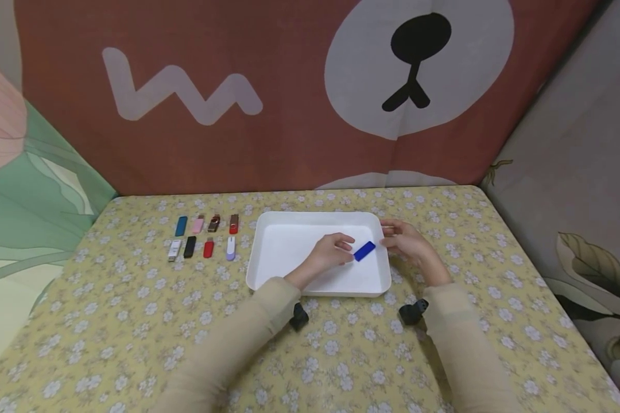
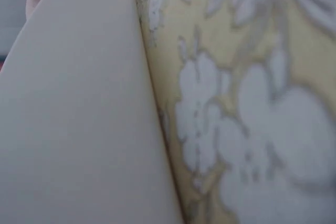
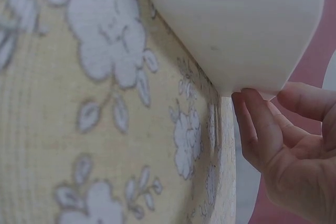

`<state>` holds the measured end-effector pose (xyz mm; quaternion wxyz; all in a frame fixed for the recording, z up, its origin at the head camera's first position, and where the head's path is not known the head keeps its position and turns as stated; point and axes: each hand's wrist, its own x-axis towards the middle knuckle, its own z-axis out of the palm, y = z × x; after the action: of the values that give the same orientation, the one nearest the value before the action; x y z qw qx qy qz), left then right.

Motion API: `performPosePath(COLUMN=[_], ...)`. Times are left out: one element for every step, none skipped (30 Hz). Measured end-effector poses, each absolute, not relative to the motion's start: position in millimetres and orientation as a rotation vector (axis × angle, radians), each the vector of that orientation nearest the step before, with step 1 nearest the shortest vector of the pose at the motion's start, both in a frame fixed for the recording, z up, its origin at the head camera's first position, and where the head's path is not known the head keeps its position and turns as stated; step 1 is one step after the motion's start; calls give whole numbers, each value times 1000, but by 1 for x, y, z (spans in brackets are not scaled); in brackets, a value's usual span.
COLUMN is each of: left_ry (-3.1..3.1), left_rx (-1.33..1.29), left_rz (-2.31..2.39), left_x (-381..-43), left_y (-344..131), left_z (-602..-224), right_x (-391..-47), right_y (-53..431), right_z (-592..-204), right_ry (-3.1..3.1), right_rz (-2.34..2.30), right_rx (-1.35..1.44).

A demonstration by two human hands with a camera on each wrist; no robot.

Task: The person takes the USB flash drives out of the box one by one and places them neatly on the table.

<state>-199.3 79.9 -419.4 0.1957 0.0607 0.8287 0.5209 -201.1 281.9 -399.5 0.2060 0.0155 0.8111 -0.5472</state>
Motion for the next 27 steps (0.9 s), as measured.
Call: performPosePath(left_ry=[2330, 2337, 2343, 2349, 2359, 2373, 2388, 2405, 2420, 2437, 2455, 2468, 2480, 2491, 2500, 2508, 2516, 2521, 2530, 2540, 2550, 2561, 2574, 2584, 2592, 2597, 2599], left_rx=[168, 168, 168, 168, 171, 174, 178, 185, 192, 198, 204, 210, 213, 220, 224, 229, 237, 245, 254, 264, 277, 289, 302, 311, 323, 330, 339], left_rz=[1451, 1445, 1441, 1437, 1429, 1417, 1401, 1384, 1366, 1345, 1322, 1305, 1289, 1276, 1265, 1254, 1242, 1233, 1216, 1197, 1177, 1156, 1134, 1115, 1099, 1090, 1085], left_x=[-199, -200, -200, -201, -201, -201, -202, -202, -203, -203, -203, -204, -204, -204, -204, -204, -204, -204, -204, -204, -204, -203, -203, -203, -203, -202, -202], left_y=[81, 83, 85, 86, 88, 89, 90, 92, 93, 94, 95, 96, 97, 98, 98, 99, 99, 100, 100, 100, 100, 100, 100, 100, 100, 99, 99], left_z=[-420, -420, -421, -422, -422, -423, -423, -423, -424, -424, -424, -425, -425, -426, -426, -426, -426, -427, -427, -427, -426, -426, -426, -425, -425, -424, -423], right_x=[-201, -201, -201, -201, -202, -202, -202, -202, -202, -202, -202, -203, -202, -202, -202, -202, -202, -202, -202, -202, -202, -202, -202, -202, -202, -203, -203], right_y=[282, 282, 282, 282, 282, 281, 282, 282, 282, 282, 282, 282, 283, 283, 283, 283, 284, 284, 284, 284, 285, 285, 285, 284, 284, 284, 283], right_z=[-399, -399, -399, -399, -399, -399, -399, -399, -399, -400, -400, -400, -400, -400, -400, -401, -401, -401, -401, -401, -401, -401, -401, -401, -401, -400, -400], right_ry=[2259, 2259, 2256, 2253, 2250, 2248, 2249, 2250, 2249, 2249, 2249, 2250, 2250, 2248, 2248, 2247, 2249, 2251, 2252, 2252, 2255, 2257, 2259, 2259, 2260, 2261, 2262], right_rz=[-1527, -1529, -1533, -1538, -1541, -1544, -1542, -1540, -1540, -1537, -1535, -1533, -1530, -1532, -1533, -1532, -1529, -1528, -1526, -1524, -1519, -1516, -1514, -1514, -1513, -1512, -1513], right_rx=[44, 44, 45, 47, 48, 48, 45, 43, 42, 42, 41, 41, 38, 38, 38, 37, 35, 35, 35, 37, 34, 32, 28, 28, 26, 26, 25])
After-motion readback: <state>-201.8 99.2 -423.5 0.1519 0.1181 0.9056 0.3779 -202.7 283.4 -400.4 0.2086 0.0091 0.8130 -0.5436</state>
